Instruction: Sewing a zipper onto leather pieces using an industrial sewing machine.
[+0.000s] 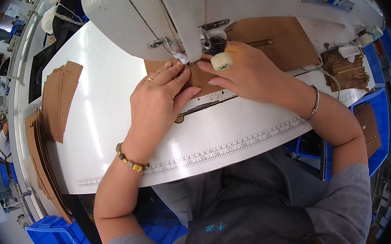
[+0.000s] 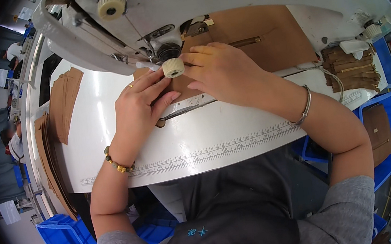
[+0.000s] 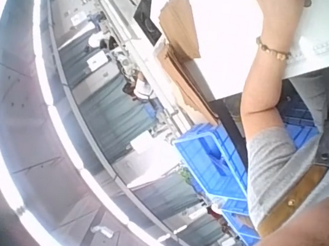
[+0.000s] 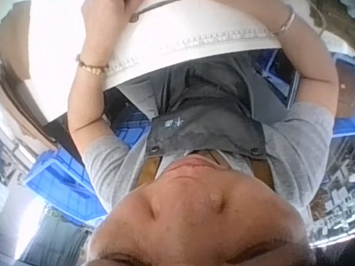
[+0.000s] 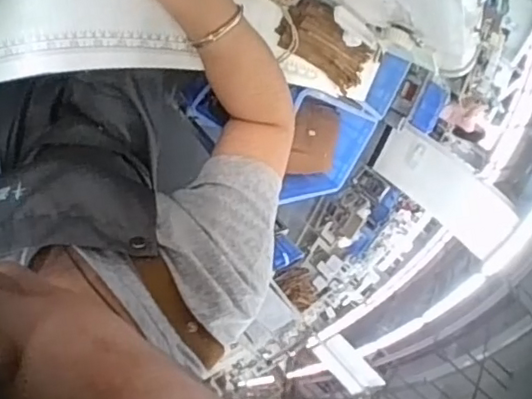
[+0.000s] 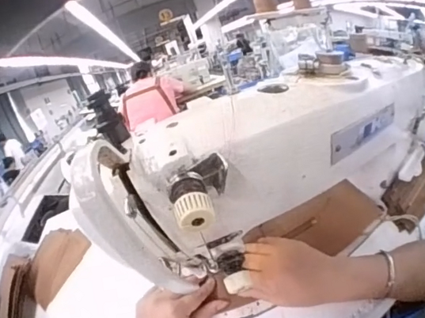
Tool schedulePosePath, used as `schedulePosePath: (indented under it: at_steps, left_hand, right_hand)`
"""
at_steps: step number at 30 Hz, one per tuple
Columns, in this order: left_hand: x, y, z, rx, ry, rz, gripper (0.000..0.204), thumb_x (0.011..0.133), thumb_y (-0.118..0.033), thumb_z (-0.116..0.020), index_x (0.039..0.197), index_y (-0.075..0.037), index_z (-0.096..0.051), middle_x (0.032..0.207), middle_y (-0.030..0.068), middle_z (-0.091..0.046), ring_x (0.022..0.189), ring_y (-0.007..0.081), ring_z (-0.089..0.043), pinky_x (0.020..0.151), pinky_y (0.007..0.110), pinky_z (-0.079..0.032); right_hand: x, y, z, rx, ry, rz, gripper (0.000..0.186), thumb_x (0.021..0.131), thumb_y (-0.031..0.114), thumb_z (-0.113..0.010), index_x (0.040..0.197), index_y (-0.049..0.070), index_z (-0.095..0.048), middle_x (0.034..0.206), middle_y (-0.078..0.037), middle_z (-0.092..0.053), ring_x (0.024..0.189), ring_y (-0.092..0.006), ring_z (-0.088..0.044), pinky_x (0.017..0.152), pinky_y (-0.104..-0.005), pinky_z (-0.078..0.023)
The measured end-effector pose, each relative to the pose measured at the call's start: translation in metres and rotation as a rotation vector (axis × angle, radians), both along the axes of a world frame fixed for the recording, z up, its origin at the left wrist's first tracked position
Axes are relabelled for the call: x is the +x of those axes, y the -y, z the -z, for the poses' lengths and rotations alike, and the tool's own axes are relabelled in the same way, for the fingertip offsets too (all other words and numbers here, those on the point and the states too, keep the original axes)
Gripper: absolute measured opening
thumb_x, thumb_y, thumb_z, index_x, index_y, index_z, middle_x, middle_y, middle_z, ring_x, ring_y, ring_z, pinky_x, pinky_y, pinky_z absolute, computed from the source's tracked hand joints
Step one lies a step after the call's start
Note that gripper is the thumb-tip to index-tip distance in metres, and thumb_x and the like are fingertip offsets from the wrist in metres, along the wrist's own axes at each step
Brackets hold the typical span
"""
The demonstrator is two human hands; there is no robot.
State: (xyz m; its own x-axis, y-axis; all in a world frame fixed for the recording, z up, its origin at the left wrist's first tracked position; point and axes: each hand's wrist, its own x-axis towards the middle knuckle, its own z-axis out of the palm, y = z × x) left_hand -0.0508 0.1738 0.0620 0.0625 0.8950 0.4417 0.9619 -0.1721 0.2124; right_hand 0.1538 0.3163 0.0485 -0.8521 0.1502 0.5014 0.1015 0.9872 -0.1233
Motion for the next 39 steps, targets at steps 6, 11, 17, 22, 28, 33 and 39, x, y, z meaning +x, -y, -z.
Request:
schedulePosePath:
  at_steps: [6,11,17,22,28,33,39]
  left_hand:
    - [-0.001,0.0,0.001,0.013,0.008,0.005,0.035,0.083,-0.03,-0.086,0.106,-0.004,-0.082,0.122,0.0076,-0.077,0.112,0.0305,-0.074,0.094,0.038,-0.059]
    - [-0.002,-0.002,0.001,0.013,-0.014,-0.001,0.036,0.084,-0.032,-0.085,0.107,-0.004,-0.082,0.122,0.0062,-0.078,0.114,0.0297,-0.073,0.095,0.037,-0.059]
    - [-0.003,-0.002,0.001,0.018,-0.026,-0.002,0.037,0.084,-0.033,-0.084,0.108,-0.005,-0.082,0.12,0.0061,-0.078,0.115,0.0295,-0.073,0.096,0.037,-0.059]
    - [-0.003,-0.003,0.001,0.017,-0.047,-0.001,0.037,0.084,-0.033,-0.084,0.108,-0.006,-0.083,0.119,0.0062,-0.078,0.116,0.0291,-0.072,0.096,0.037,-0.058]
    - [-0.007,-0.002,-0.003,-0.003,-0.094,-0.033,0.035,0.087,-0.033,-0.082,0.113,-0.01,-0.082,0.115,0.0042,-0.078,0.108,0.0279,-0.072,0.103,0.039,-0.054]
    - [-0.015,0.0,-0.006,0.019,-0.212,-0.085,0.031,0.093,-0.031,-0.077,0.118,-0.012,-0.081,0.11,0.0025,-0.076,0.104,0.0264,-0.068,0.108,0.043,-0.049]
    - [-0.012,0.011,0.001,-0.058,-0.248,-0.163,0.04,0.096,-0.029,-0.073,0.131,-0.01,-0.073,0.127,0.008,-0.072,0.118,0.0292,-0.066,0.111,0.047,-0.048]
  right_hand:
    - [0.001,-0.001,-0.003,0.003,0.073,0.01,0.042,0.094,0.029,-0.074,0.133,0.013,-0.073,0.129,-0.004,-0.073,0.105,-0.0294,-0.067,0.093,-0.0406,-0.055]
    - [0.001,0.0,-0.003,-0.03,0.029,0.01,0.03,0.089,0.027,-0.077,0.111,0.006,-0.075,0.122,-0.008,-0.073,0.121,-0.0249,-0.065,0.103,-0.0381,-0.052]
    - [0.001,0.0,-0.004,-0.035,0.024,0.004,0.03,0.089,0.027,-0.077,0.11,0.005,-0.075,0.122,-0.009,-0.072,0.121,-0.0256,-0.065,0.104,-0.0387,-0.052]
    - [0.003,-0.001,-0.004,-0.004,0.072,0.004,0.037,0.092,0.03,-0.076,0.123,0.01,-0.074,0.123,-0.009,-0.073,0.11,-0.0291,-0.065,0.095,-0.0415,-0.054]
    - [-0.001,0.005,-0.01,0.006,0.054,-0.014,0.031,0.091,0.029,-0.075,0.108,0.002,-0.075,0.118,-0.015,-0.072,0.116,-0.032,-0.066,0.101,-0.0425,-0.052]
    - [0.001,0.024,-0.026,-0.05,0.25,-0.028,0.03,0.094,0.028,-0.071,0.104,0.0,-0.073,0.105,-0.02,-0.072,0.094,-0.0343,-0.072,0.084,-0.0426,-0.057]
    - [0.003,0.031,-0.026,-0.142,0.221,-0.082,0.034,0.093,0.033,-0.073,0.105,0.0,-0.07,0.105,-0.018,-0.071,0.092,-0.033,-0.072,0.08,-0.0415,-0.058]
